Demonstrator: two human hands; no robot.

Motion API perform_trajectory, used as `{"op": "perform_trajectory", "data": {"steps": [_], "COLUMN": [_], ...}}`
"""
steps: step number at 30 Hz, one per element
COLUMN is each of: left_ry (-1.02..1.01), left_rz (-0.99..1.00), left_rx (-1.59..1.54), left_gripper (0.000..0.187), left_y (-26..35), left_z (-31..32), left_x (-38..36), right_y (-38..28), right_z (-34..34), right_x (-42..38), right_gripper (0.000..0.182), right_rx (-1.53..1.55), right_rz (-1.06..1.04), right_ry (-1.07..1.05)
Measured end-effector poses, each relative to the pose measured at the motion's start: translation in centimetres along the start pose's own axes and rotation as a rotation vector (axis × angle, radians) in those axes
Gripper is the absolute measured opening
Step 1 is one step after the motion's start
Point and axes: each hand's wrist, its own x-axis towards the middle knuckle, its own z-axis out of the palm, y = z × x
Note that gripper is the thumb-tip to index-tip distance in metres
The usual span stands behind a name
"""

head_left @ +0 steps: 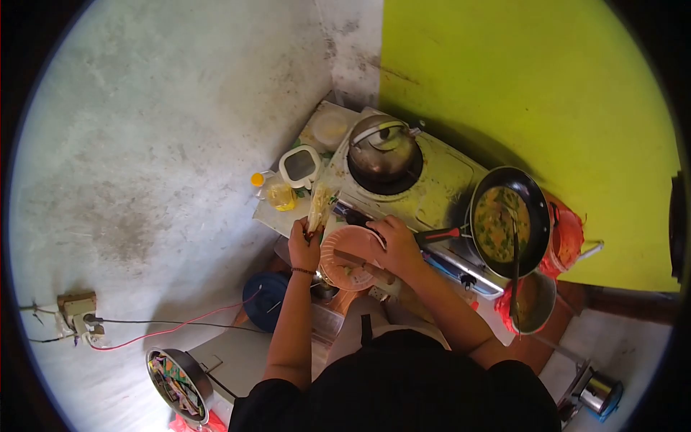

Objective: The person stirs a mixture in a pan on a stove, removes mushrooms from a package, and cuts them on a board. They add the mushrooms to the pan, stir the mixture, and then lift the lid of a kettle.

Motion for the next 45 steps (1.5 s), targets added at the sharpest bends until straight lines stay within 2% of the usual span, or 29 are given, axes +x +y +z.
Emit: {"op": "perform_trajectory", "data": {"steps": [5,10,14,17,18,22,24,27,29,30,33,36,39,42,45], "left_ry": [-0.13,-0.322,-0.419,-0.512,-0.507,-0.649,-0.649,-0.674,-0.669,-0.754,-0.91,-0.946,-1.08,-1.13,-1.146], "left_rz": [0.036,0.056,0.193,0.215,0.271,0.239,0.414,0.589,0.685,0.619,0.3,0.279,0.072,-0.409,-0.584], "left_rx": [-0.09,-0.228,-0.169,-0.246,-0.215,-0.246,-0.235,-0.172,-0.166,-0.171,-0.284,-0.286,-0.656,-0.675,-0.716], "left_gripper": [0.026,0.026,0.025,0.027,0.03,0.026,0.029,0.033,0.033,0.035,0.042,0.057,0.059,0.051,0.043], "left_y": [3.1,5.7,9.0,7.0,7.3,10.0,10.7,11.9,13.9,13.7,14.1,15.4,12.8,12.3,12.9], "left_z": [2.1,4.4,5.2,7.3,7.7,8.7,9.9,11.2,11.4,11.6,12.5,12.8,15.6,17.0,17.0], "left_x": [-1.6,-3.2,-4.4,-5.2,-5.4,-7.1,-8.0,-9.4,-10.2,-10.7,-12.1,-12.8,-13.5,-13.2,-13.1], "right_y": [0.1,0.9,1.2,1.3,1.8,2.3,2.2,1.4,1.9,2.2,3.8,3.6,3.8,4.0,6.0], "right_z": [-2.8,-5.4,-7.3,-8.0,-7.9,-7.7,-7.6,-8.7,-9.0,-9.2,-8.9,-9.3,-9.4,-9.3,-8.1], "right_x": [-3.5,-6.4,-8.3,-9.6,-10.1,-11.9,-12.6,-13.4,-14.4,-15.1,-17.3,-18.7,-19.6,-20.5,-22.2], "right_gripper": [0.026,0.024,0.027,0.03,0.035,0.055,0.065,0.064,0.053,0.047,0.031,0.023,0.022,0.021,0.017], "right_rx": [0.094,0.063,0.134,0.268,0.328,0.525,0.623,0.751,0.856,0.908,0.775,0.684,0.57,0.522,0.491], "right_rz": [0.175,0.225,0.33,0.424,0.484,0.606,0.639,0.683,0.715,0.73,0.751,0.796,0.781,0.794,0.762], "right_ry": [0.02,0.13,0.215,0.277,0.252,0.273,0.328,0.41,0.489,0.529,0.572,0.593,0.517,0.455,0.382]}}
